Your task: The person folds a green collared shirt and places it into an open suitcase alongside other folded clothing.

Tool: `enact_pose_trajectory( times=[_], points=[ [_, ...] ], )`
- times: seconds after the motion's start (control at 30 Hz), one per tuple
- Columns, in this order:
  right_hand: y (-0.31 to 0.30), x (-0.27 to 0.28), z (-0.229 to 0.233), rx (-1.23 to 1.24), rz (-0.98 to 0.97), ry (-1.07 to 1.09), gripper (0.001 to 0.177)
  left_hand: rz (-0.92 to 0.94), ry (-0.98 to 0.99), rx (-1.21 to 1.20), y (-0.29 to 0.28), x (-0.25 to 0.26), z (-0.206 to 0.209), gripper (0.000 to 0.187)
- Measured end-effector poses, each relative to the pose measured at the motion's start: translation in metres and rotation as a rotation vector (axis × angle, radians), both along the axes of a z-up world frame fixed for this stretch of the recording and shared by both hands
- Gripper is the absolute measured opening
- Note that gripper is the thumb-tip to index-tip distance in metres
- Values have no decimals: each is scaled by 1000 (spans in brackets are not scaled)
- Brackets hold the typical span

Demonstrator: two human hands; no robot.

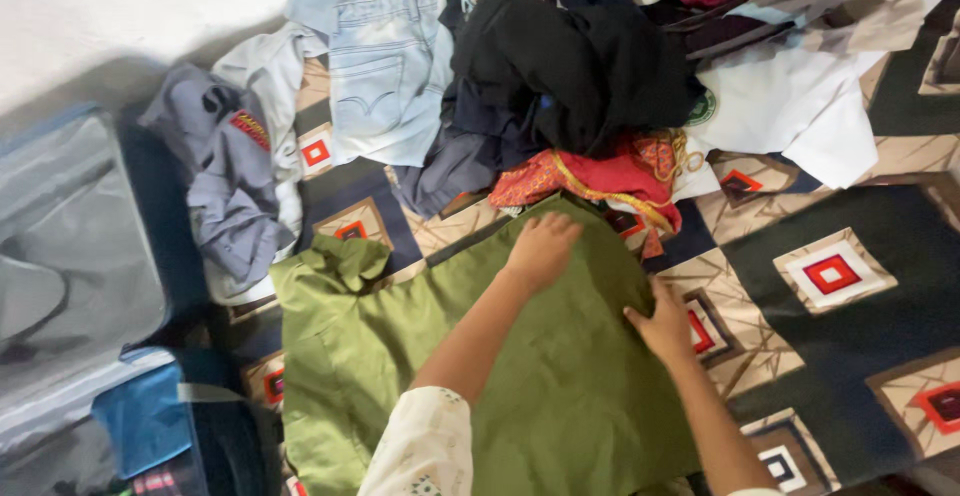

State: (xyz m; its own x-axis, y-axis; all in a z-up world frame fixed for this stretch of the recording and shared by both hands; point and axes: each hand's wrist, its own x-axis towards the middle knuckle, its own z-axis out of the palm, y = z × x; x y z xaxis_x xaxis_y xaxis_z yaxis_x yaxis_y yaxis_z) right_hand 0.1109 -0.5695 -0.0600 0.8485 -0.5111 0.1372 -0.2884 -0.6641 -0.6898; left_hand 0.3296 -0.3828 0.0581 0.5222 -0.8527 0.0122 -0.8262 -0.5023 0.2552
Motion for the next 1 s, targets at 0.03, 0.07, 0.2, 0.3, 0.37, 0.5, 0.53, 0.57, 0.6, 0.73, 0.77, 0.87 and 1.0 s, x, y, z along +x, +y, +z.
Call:
enact_pose_trajectory(
  times=[0.03, 0.07, 0.2, 0.3, 0.37, 0.5, 0.53, 0.57, 0.6, 0.73, 0.77, 0.87, 1.0],
  points=[
    [7, 2, -1, -105, 29, 8, 68, -145, -203, -13, -13, 3, -5, 57],
    [15, -2, 4, -99, 28, 19, 68, -146, -192, -9, -25, 4, -11, 57],
    [67, -24, 46, -202, 132, 185, 47, -347, -499, -31, -50, 8, -29, 53],
    [74, -23, 78, -203, 215, 60, 43, -368, -460, 7, -47, 16, -30, 46],
    [70, -20, 85, -159, 187, -35, 46, -378, -435, 22, -37, 23, -23, 42],
    [30, -7, 79, 238, -312, 63, 28, -466, -358, -49, -14, 36, 2, 25],
    [18, 2, 77, 164, -238, -44, 32, -524, -356, -98, -11, 39, 7, 24],
    [6, 12, 75, 88, -163, -150, 37, -528, -352, -95, -10, 41, 11, 24],
    [-1, 23, 73, 92, -167, -146, 37, -565, -323, -79, -9, 42, 13, 18],
    [-20, 50, 56, -137, 33, -64, 44, -607, -316, -206, -9, 45, 13, 16],
    [-20, 49, 48, -151, 112, -9, 33, -614, -310, -206, -8, 45, 13, 16],
    [-43, 38, 30, 246, 31, -27, 21, -602, -350, -209, -8, 45, 15, 14],
    [-40, 21, 33, 362, -190, 136, 19, -622, -315, -176, -8, 44, 21, 15]
  ],
)
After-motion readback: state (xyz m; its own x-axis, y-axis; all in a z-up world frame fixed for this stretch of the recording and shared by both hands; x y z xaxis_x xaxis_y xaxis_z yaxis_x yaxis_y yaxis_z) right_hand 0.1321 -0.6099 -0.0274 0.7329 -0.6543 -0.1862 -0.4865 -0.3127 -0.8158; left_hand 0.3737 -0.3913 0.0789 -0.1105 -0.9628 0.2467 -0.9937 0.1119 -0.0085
